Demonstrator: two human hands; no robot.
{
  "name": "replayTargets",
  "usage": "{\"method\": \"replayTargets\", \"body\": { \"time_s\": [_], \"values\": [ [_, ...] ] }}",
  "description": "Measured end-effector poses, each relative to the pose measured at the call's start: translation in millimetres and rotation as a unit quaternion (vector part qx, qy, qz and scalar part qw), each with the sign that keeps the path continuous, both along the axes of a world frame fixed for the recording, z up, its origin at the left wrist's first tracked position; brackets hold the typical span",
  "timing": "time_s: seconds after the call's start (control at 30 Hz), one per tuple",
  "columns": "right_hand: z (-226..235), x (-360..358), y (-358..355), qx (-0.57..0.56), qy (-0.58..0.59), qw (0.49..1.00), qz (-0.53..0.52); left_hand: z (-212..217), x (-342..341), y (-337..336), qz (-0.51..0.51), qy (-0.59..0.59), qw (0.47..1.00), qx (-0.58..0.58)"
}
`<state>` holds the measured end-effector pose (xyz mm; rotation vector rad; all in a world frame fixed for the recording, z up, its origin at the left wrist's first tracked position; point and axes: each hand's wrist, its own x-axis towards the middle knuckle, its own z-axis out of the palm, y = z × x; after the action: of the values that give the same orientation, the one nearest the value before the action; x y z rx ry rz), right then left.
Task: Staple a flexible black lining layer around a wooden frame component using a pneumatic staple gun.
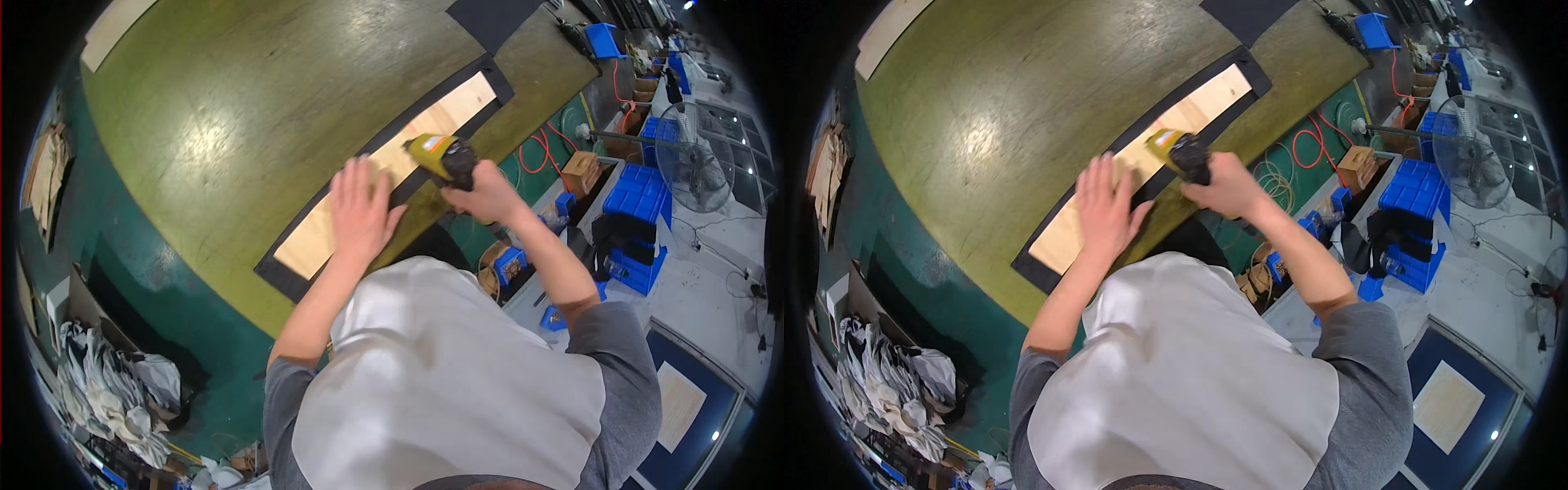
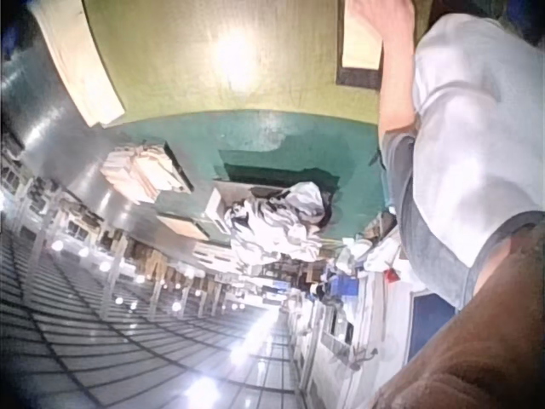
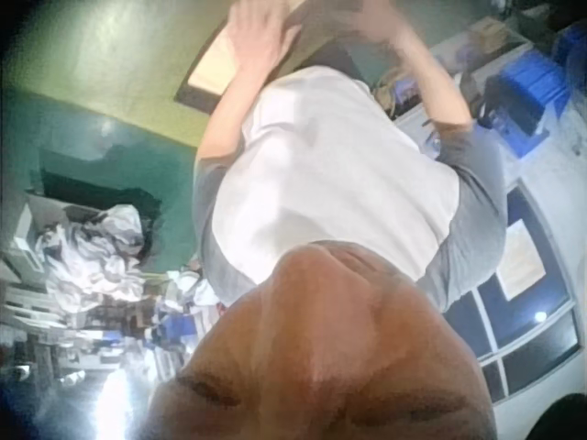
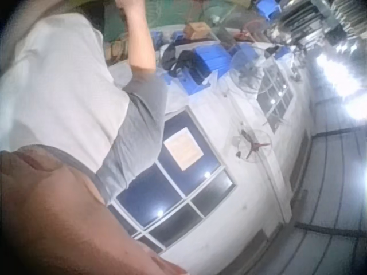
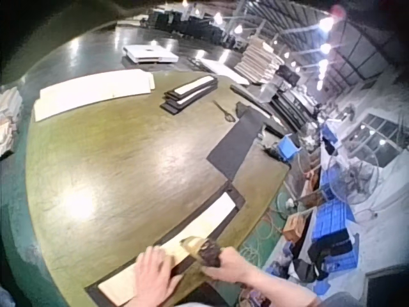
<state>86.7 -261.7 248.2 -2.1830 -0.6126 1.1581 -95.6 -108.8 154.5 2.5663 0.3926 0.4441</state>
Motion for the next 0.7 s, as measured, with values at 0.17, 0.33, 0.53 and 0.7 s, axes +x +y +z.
{"method": "replayTargets", "body": {
  "time_s": [0.17,0.33,0.53,0.7],
  "values": [
    [11.3,88.2,-13.3,-0.016,-0.024,0.995,-0.092,-5.2,124.6,-23.8,-0.034,-0.03,0.999,-0.019],
    [-13.4,149.8,-8.1,0.017,0.01,0.994,-0.111,-37.1,138.1,-32.3,-0.04,0.04,0.998,0.027],
    [-34.0,154.3,0.4,-0.021,0.049,0.992,-0.111,-37.0,137.3,-34.3,-0.039,0.038,0.997,0.051],
    [-41.7,133.4,11.4,0.003,0.059,0.998,-0.036,-35.8,138.0,-33.2,-0.031,-0.002,0.999,0.027]
  ]
}}
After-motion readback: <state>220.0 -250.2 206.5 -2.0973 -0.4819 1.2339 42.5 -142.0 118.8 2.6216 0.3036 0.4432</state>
